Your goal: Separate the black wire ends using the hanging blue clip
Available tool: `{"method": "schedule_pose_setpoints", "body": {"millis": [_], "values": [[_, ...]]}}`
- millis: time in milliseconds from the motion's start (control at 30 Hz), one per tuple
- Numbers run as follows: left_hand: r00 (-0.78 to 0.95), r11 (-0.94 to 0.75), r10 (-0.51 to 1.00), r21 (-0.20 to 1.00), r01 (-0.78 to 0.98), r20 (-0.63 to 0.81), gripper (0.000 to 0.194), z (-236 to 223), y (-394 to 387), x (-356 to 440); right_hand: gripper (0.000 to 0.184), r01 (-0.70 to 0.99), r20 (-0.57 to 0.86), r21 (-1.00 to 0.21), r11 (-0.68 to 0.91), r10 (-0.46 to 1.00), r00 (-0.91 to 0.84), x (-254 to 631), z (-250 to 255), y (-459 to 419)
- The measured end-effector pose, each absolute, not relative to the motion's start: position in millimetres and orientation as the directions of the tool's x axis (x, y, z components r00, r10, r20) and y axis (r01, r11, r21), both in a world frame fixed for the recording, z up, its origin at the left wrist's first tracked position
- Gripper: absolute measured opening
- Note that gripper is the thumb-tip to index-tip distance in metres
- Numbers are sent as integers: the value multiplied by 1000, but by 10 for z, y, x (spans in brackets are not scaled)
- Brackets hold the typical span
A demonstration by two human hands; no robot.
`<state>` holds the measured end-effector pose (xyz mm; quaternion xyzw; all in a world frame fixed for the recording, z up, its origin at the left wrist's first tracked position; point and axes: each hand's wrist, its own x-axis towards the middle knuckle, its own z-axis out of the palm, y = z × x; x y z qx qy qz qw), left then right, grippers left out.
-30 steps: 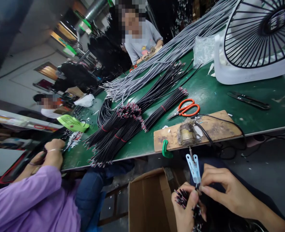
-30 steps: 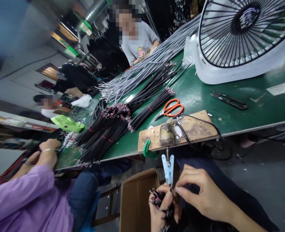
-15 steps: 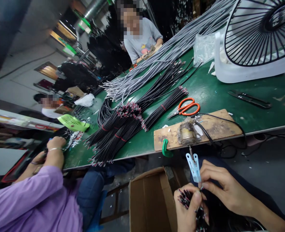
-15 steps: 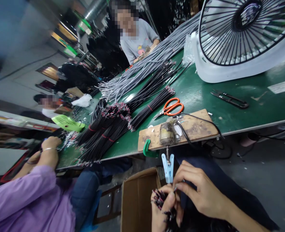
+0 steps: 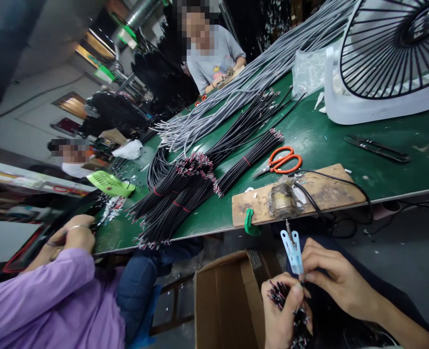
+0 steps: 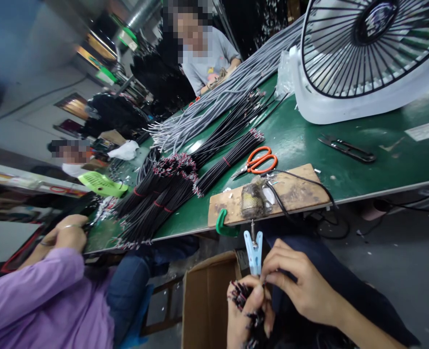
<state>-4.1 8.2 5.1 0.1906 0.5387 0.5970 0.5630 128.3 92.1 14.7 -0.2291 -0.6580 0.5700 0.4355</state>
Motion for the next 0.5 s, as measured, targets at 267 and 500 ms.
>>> {"method": "schedule_pose_setpoints", "body": {"millis": [267, 500], "values": [[-347, 175, 893, 932, -317, -286, 35, 38, 164, -65, 25, -127, 193, -980, 151, 874, -446, 1179, 130, 819], [-310, 169, 881, 848, -502, -359, 39, -99, 86, -23, 19, -27, 245, -964, 263, 851, -464, 1201, 170, 779]]}}
